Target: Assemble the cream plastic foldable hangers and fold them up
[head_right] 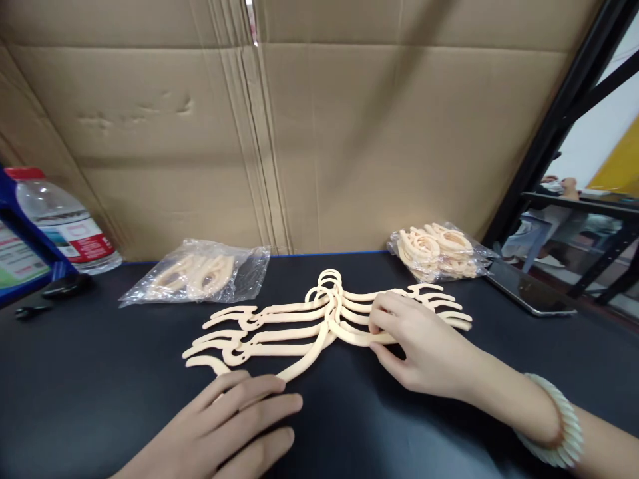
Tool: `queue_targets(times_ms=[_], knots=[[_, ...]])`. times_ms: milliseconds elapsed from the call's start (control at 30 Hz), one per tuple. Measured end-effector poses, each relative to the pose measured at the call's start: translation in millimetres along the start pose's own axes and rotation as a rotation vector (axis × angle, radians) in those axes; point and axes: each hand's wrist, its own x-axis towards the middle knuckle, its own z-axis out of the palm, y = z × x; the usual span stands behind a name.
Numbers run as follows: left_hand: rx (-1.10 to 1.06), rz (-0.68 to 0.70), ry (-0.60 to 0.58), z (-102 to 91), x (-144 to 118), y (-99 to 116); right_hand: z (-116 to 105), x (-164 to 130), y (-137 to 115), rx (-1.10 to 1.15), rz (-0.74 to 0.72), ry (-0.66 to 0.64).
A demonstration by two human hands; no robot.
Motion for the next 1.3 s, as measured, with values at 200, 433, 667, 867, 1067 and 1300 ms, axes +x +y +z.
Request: queue_targets(times_ms=[200,433,667,867,1067,1300], knots=[[0.229,-0.142,-0.04,3.0,4,-9,8,-8,2,-0.146,0.0,0.0],[0.323,-0.165,-0.022,2.7,5,-33,35,-4,17,-0.22,0.101,-0.113],[0.348,-0.198,-0.035,-2.3,19,-67,43,39,38,-0.225,0.087,-0.122],[0.342,-0.218,-0.049,-13.6,26,-81,48,49,44,-0.172,0.075,-0.032],[0.332,-0.182,0.034,-13.1,25,-77,37,36,32,-0.16,0.033,0.105],[0.2,-0.148,0.147,-11.9,22,-71,25,17,36,-0.139,0.025,0.104]])
